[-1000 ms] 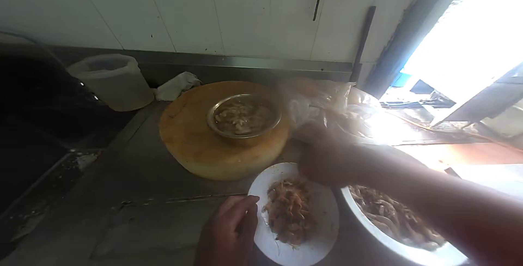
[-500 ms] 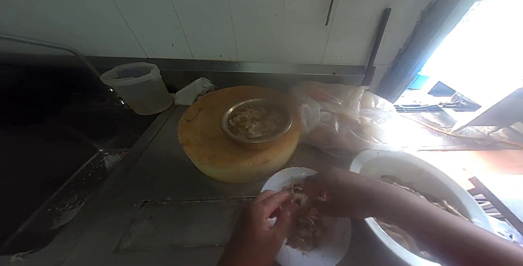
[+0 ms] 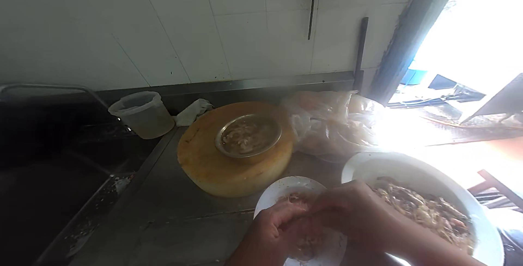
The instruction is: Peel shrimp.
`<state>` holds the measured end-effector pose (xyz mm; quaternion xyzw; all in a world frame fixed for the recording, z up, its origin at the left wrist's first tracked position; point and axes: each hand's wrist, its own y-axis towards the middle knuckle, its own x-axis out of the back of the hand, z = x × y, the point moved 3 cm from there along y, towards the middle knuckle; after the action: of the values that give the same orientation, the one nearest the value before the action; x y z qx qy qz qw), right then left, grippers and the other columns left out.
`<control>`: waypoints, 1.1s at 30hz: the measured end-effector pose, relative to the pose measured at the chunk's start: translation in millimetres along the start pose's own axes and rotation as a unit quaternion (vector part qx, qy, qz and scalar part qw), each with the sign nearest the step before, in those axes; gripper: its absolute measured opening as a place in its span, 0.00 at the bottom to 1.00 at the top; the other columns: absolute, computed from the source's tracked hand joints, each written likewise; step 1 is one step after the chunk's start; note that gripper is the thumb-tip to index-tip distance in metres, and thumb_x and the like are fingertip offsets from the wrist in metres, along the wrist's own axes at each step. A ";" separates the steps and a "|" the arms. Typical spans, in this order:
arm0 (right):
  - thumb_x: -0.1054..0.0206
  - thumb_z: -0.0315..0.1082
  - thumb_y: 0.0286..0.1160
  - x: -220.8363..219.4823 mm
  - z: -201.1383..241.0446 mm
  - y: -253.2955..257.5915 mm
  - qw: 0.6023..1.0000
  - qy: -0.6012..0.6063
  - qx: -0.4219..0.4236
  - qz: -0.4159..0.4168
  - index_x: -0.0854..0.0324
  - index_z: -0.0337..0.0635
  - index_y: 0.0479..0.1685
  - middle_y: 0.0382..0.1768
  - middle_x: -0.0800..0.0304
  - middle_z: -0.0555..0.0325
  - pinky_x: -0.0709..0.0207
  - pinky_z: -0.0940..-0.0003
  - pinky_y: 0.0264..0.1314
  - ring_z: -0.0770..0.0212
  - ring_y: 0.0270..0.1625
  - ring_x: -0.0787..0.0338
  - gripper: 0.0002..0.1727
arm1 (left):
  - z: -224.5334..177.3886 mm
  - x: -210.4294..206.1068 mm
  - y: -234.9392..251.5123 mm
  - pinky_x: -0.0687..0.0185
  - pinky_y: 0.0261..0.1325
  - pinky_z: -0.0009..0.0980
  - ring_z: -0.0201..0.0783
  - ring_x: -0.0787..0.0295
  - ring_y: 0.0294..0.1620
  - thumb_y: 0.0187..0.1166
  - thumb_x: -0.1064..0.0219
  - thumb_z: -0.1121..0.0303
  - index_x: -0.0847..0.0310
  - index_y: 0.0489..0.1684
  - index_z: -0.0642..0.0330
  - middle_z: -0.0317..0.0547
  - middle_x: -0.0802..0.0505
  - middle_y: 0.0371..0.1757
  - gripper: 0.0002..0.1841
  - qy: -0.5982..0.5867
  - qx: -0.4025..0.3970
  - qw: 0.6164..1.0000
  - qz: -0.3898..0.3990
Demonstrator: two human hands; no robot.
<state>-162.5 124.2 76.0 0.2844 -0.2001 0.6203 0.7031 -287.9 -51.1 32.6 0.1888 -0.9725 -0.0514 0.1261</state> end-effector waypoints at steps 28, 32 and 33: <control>0.25 0.37 0.77 -44.7 7.9 -2.9 0.987 0.016 0.087 -0.136 0.10 0.50 0.41 0.44 0.08 0.66 0.09 0.78 0.46 0.75 0.44 0.08 0.03 | -6.1 3.2 -17.4 0.06 0.51 0.38 0.43 0.05 0.42 0.83 0.31 0.69 0.10 0.55 0.70 0.54 0.04 0.45 0.13 -0.131 0.038 0.985 -0.101; 0.25 0.34 0.74 -45.7 3.3 -7.9 0.982 0.017 0.110 -0.152 0.09 0.49 0.38 0.44 0.06 0.66 0.09 0.79 0.43 0.75 0.43 0.08 0.01 | -1.4 -2.5 -18.2 0.06 0.49 0.38 0.44 0.05 0.40 0.82 0.32 0.71 0.09 0.53 0.71 0.56 0.04 0.42 0.12 -0.194 0.091 0.962 -0.168; 0.25 0.33 0.73 -45.2 2.2 -10.1 0.980 0.005 0.115 -0.163 0.09 0.50 0.37 0.43 0.06 0.66 0.10 0.79 0.43 0.76 0.42 0.08 0.01 | 0.2 -2.3 -18.0 0.07 0.49 0.39 0.44 0.06 0.40 0.83 0.34 0.70 0.10 0.52 0.72 0.57 0.05 0.42 0.13 -0.236 0.118 0.945 -0.191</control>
<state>-159.2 87.9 47.4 0.3890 -0.0752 0.5180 0.7581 -279.5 -66.8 29.3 0.3673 -0.9192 -0.0021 -0.1423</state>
